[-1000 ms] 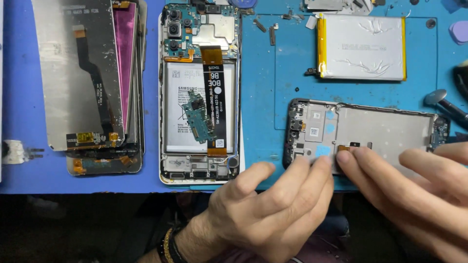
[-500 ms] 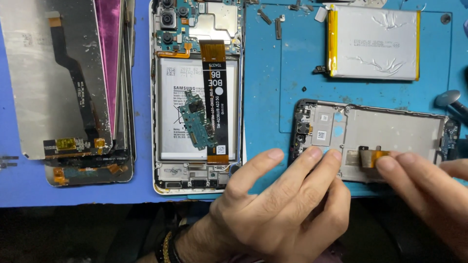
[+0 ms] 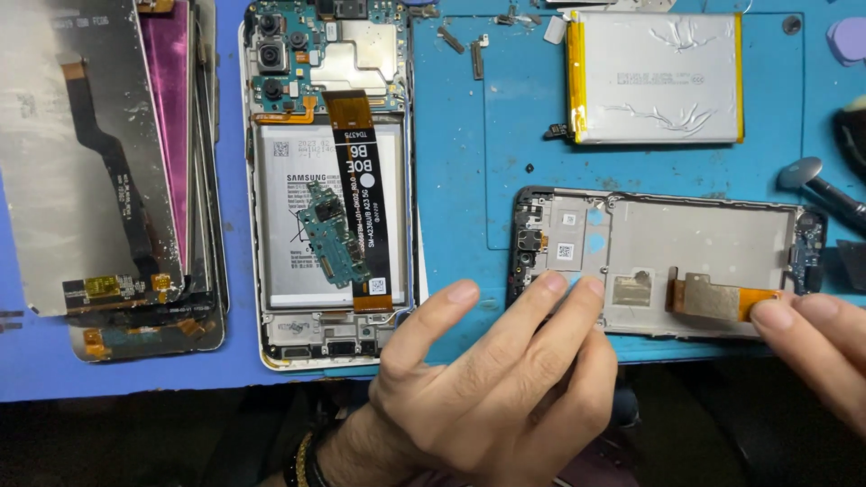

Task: The person removes a battery from a disassembled smartphone using a metal spudger and places it on the workbench. They then use a small brush to clean the interior of the phone's chassis. Finally, the person picks up a separate smartphone with a cracked screen and uses a plastic pry tool to work along the edges of the device.

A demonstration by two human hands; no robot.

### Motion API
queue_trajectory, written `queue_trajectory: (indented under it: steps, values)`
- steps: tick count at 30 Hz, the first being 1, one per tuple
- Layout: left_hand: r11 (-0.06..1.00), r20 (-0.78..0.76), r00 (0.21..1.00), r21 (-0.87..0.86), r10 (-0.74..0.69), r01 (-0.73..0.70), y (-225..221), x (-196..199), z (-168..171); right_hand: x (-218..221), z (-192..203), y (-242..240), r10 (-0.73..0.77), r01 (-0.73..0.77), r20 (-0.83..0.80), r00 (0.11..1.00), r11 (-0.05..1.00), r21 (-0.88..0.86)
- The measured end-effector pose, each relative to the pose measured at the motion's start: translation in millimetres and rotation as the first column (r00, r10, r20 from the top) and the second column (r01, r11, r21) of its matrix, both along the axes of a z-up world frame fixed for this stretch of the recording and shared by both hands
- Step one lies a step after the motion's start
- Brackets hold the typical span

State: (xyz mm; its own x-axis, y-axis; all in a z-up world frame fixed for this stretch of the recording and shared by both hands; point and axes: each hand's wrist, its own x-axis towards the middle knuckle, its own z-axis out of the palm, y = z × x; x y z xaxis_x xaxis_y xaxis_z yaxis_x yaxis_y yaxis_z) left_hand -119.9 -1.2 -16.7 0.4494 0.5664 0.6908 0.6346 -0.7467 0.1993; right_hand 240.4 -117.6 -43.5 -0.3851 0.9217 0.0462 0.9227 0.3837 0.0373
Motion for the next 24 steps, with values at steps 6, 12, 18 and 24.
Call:
queue_trajectory:
  steps: [6, 12, 18, 24]
  values:
    - [1.000, 0.024, 1.000, -0.025, -0.012, 0.013, -2.1, 3.9, -2.8, 8.9, -12.2, -4.1, -0.278, 0.262, -0.117, 0.953, 0.956, -0.134]
    - [1.000, -0.007, 1.000, 0.013, 0.012, -0.012, -0.4, 4.3, -0.8, 21.8, -21.7, -11.8, -0.105, 0.107, 0.035, 0.994, 0.992, -0.064]
    - [0.999, 0.014, 1.000, 0.054, -0.003, 0.003, 1.2, 8.6, -6.0, -39.6, 37.9, 41.1, 0.254, -0.249, -0.016, 0.967, 0.956, 0.153]
    - [0.968, 0.097, 0.980, -0.202, 0.171, -0.149, -12.3, 35.1, -13.2, -10.6, 25.9, 120.1, 0.595, -0.609, 0.182, 0.783, 0.671, 0.424]
